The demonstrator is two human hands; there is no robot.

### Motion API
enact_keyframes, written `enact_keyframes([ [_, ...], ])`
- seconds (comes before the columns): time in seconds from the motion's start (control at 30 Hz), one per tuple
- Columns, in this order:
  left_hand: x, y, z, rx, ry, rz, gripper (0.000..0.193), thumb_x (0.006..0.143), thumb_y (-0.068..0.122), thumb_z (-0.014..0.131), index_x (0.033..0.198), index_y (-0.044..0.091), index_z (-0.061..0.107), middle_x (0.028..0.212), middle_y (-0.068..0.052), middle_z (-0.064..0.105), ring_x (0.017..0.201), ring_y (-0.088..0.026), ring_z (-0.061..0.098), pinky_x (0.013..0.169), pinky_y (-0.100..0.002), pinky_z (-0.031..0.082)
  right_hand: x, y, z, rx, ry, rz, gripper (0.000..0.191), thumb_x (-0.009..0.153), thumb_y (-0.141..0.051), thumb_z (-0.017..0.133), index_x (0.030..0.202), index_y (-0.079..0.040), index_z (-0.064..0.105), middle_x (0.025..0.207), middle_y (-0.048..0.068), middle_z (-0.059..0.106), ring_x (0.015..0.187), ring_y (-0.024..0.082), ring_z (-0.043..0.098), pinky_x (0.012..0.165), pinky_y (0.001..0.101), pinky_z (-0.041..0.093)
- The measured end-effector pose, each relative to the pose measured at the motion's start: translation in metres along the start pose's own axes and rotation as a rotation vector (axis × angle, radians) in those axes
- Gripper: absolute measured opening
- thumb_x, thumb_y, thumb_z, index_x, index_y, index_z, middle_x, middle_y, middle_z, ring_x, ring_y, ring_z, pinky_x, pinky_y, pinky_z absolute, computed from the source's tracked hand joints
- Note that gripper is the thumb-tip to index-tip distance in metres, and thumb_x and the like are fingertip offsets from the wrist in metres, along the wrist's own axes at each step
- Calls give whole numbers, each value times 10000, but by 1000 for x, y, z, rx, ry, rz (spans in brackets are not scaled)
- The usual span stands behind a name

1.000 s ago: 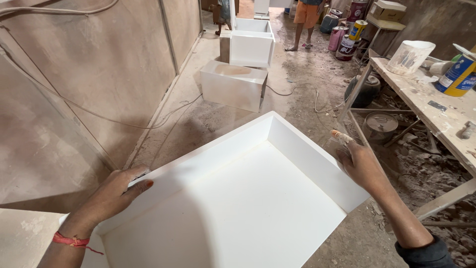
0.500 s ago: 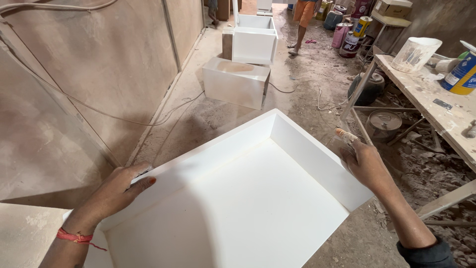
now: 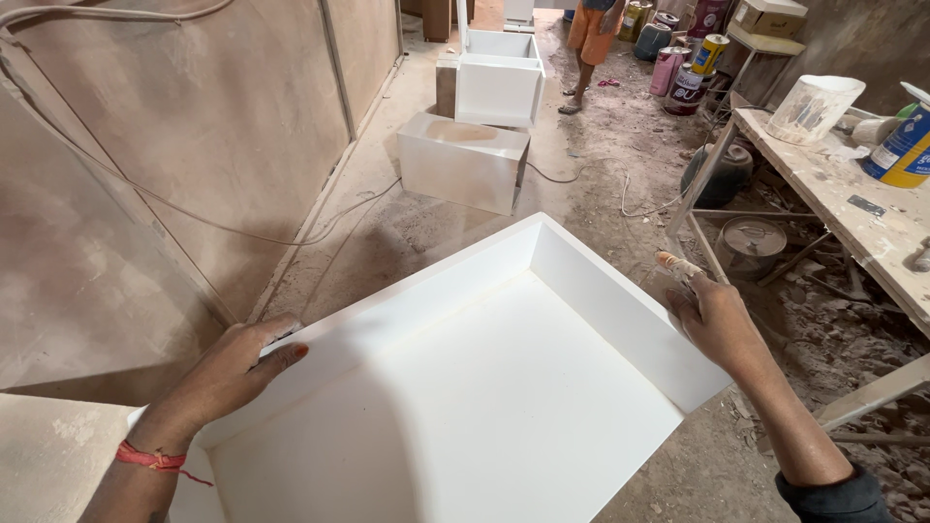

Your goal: The person holds a white rectangular tray-like box on a work surface and sands its inner surfaces and edges by hand using a sanding block, working around the corners and along the sides throughout the episode.

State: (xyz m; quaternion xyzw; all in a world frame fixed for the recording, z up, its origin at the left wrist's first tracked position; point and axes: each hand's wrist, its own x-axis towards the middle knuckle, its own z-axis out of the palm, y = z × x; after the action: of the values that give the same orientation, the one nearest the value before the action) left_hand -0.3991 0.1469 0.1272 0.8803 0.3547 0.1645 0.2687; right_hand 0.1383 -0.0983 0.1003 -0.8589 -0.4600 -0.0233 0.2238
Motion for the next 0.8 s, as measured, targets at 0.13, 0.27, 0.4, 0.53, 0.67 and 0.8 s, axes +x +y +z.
enact_keyframes([
  [0.13, 1, -3, 0, 11, -59, -107, 521, 922, 568, 590, 1063, 80, 706, 846, -112, 786, 795, -263, 739, 786, -419, 574, -3, -7, -4, 2, -15, 19, 230, 997, -152, 624, 992, 70, 683, 612, 176, 702, 502, 241, 684, 459, 390, 528],
  [0.27, 2, -2, 0, 28, -63, -117, 538, 901, 597, 586, 1069, 101, 710, 827, -101, 780, 788, -254, 737, 780, -415, 568, -5, -13, -7, 23, -11, 24, 222, 972, -123, 620, 1085, 62, 673, 601, 171, 704, 477, 239, 674, 431, 394, 515],
  [0.4, 1, 0, 0, 8, -61, -111, 544, 902, 602, 581, 1044, 93, 709, 808, -101, 773, 770, -251, 728, 762, -415, 569, -5, -14, -7, 21, -17, 21, 245, 980, -136, 615, 1148, 38, 655, 593, 176, 703, 469, 235, 656, 431, 393, 499],
  [0.53, 0, 1, -1, 35, -81, -155, 529, 928, 583, 584, 1038, 77, 696, 794, -127, 757, 754, -284, 693, 764, -423, 563, -4, -11, -6, 19, -20, 32, 232, 1003, -153, 618, 992, 67, 689, 611, 177, 706, 486, 223, 667, 444, 388, 512],
  [0.67, 0, 2, -1, -5, -55, -95, 474, 906, 523, 583, 1046, 83, 692, 820, -103, 773, 772, -261, 716, 769, -414, 562, -3, -9, -6, 27, 2, 3, 217, 983, -135, 621, 957, 76, 668, 617, 176, 699, 498, 213, 685, 426, 375, 537],
  [0.8, 0, 4, -2, 0, -57, -104, 458, 929, 525, 604, 1052, 93, 693, 843, -99, 775, 791, -263, 724, 778, -413, 559, -3, -8, -5, 28, -13, 24, 219, 994, -148, 618, 958, 62, 666, 608, 185, 701, 491, 241, 682, 429, 386, 519],
])
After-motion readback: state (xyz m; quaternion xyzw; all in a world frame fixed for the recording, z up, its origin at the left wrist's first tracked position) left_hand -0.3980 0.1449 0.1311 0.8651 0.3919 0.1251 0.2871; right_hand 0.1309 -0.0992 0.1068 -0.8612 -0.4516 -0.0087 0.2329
